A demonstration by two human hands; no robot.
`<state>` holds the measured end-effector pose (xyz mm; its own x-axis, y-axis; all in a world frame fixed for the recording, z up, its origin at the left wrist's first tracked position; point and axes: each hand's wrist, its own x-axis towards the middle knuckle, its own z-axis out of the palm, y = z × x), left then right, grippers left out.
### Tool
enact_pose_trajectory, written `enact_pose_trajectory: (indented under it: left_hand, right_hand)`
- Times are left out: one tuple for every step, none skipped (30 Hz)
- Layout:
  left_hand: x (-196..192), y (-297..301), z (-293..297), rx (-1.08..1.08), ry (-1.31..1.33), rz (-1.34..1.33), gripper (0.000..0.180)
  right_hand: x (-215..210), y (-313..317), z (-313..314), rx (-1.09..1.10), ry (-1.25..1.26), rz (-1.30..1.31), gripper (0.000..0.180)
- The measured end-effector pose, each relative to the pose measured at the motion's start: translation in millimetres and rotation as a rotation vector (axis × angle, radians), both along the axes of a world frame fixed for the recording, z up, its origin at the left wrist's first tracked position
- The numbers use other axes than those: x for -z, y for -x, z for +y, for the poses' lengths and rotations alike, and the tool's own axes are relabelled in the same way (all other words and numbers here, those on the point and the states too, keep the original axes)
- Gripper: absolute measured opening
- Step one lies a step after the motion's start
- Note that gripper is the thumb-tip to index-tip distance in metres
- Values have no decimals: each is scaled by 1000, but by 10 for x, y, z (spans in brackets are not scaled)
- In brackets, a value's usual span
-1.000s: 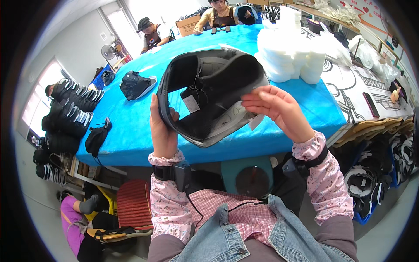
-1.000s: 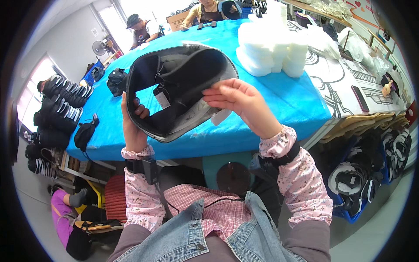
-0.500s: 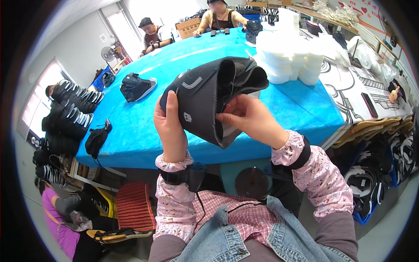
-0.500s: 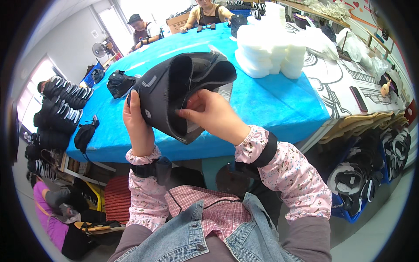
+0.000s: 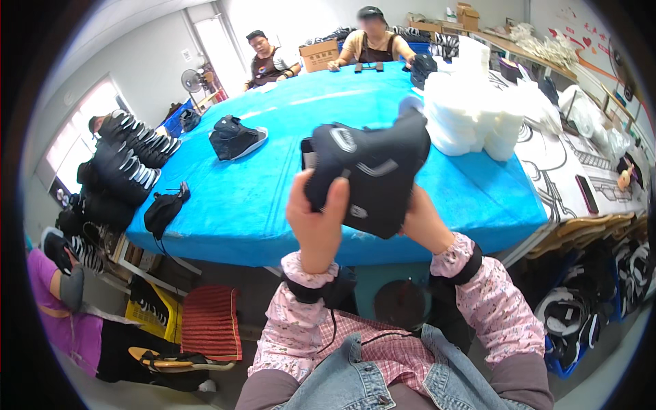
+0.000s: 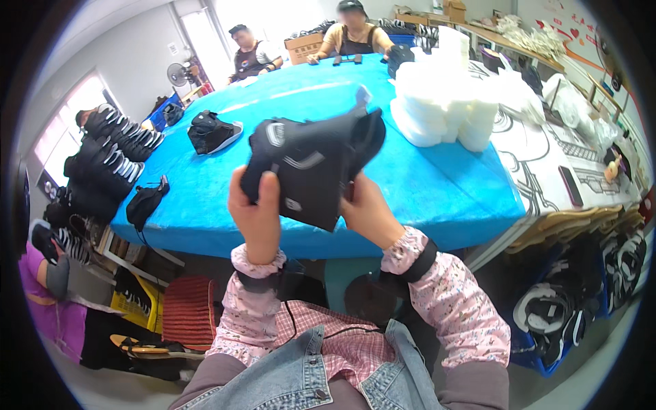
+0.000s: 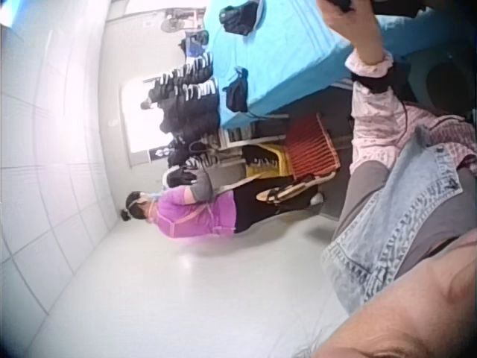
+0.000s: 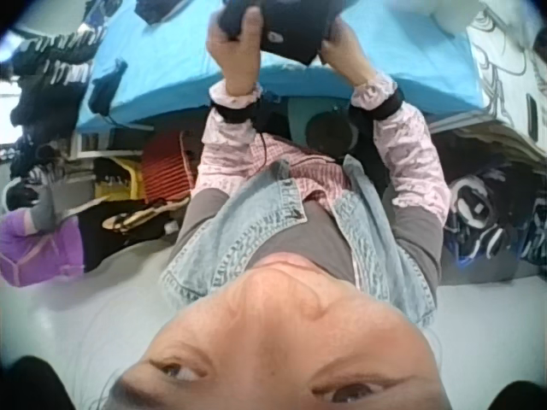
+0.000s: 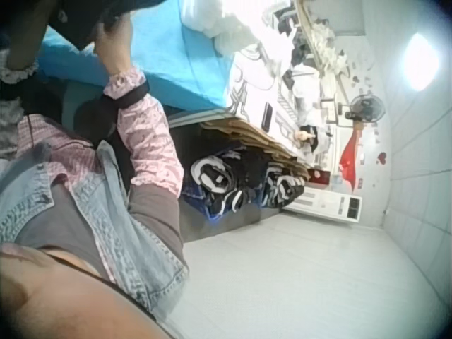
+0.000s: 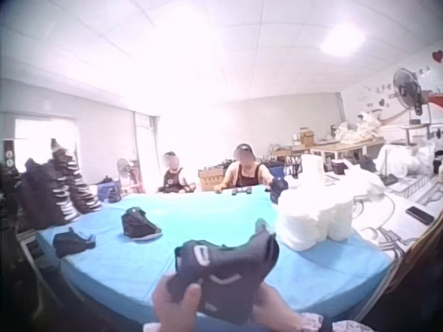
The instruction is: Assembling and inspecting internal shoe padding and upper components at a manufacturing station.
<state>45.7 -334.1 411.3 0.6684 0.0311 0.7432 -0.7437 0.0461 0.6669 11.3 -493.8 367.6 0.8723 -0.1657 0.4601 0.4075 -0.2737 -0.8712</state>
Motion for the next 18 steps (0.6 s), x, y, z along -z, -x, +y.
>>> enact_pose_trajectory:
  left_hand:
    - [-3,19,-8,3,-5,-58,26]
    - [27,2,-31,-14,-86,-126,27]
    - [23,3,16,-43,-176,-199,29]
    - [15,-20,44,-58,-156,-183,29]
    - [13,-29,86,-68,-154,-185,29]
    - [27,-44,71,-124,-183,-126,29]
    - [51,-58,50,-179,-212,-66,29]
    - [117,-41,44,-132,-243,-145,29]
    - [145,-16,35,-98,-254,-205,30]
    - [177,-16,52,-76,-288,-274,32]
    - [204,-29,50,-48,-320,-340,33]
    - [208,-47,57,-50,-318,-342,33]
    - [198,-61,74,4,-363,-404,36]
    - [200,-75,88,57,-411,-464,39]
    - [210,-71,105,51,-412,-464,39]
    - [230,-47,132,45,-415,-482,40]
    - [241,-26,152,42,-414,-505,41]
    - [251,-2,182,32,-415,-503,41]
  right_hand:
    - [1,24,25,-76,-161,-5,20]
    - [-76,109,19,-111,-317,91,21]
    - [-49,126,-8,-130,-314,90,21]
    - [0,147,-98,-225,-486,264,20]
    - [47,165,-157,-313,-654,440,20]
    - [129,185,-216,-310,-647,438,20]
    - [233,206,-258,-297,-625,457,18]
    - [263,220,-227,-293,-607,479,18]
    - [274,232,-188,-300,-604,479,18]
    - [263,246,-136,-218,-556,487,18]
    - [245,269,-112,-129,-507,495,20]
    - [234,284,-111,-181,-425,487,22]
    - [240,274,-103,-183,-422,485,22]
    - [264,254,-94,-268,-488,498,21]
    - [293,235,-77,-354,-554,510,20]
    - [342,230,-30,-412,-643,511,20]
    - [405,223,-26,-416,-640,508,20]
    - [483,214,-31,-446,-587,507,22]
